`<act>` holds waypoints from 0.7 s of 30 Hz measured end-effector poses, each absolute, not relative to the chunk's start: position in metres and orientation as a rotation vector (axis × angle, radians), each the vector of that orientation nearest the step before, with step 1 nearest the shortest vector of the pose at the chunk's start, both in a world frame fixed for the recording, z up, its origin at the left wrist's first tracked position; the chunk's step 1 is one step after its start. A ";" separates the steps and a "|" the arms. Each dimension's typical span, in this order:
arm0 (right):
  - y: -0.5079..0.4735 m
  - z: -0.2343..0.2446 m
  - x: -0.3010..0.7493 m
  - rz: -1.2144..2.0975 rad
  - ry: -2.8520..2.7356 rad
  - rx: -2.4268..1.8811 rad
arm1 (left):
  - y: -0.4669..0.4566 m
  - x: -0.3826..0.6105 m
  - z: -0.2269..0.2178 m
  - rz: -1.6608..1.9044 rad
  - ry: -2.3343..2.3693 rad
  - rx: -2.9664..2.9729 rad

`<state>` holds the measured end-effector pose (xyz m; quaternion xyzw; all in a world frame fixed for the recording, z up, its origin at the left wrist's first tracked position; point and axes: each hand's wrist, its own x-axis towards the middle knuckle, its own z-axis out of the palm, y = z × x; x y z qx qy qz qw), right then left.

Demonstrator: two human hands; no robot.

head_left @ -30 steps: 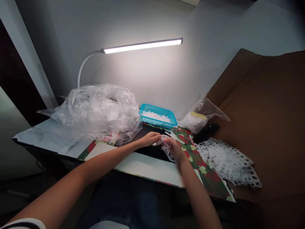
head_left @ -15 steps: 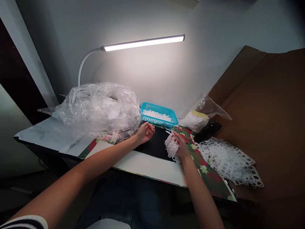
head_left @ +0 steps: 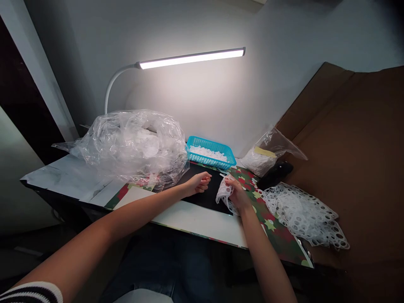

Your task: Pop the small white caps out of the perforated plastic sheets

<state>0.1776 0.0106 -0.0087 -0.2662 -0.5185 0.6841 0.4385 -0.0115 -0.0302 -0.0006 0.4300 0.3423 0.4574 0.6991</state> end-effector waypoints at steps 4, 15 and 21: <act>0.006 -0.008 0.175 1.748 -1.373 -0.607 | -0.039 0.000 -0.006 1.017 0.831 1.245; 0.005 -0.010 0.177 1.861 -1.573 -0.584 | -0.044 -0.001 -0.011 0.887 0.815 1.588; 0.007 -0.015 0.175 1.833 -1.508 -0.601 | -0.044 0.001 -0.005 0.851 0.788 1.584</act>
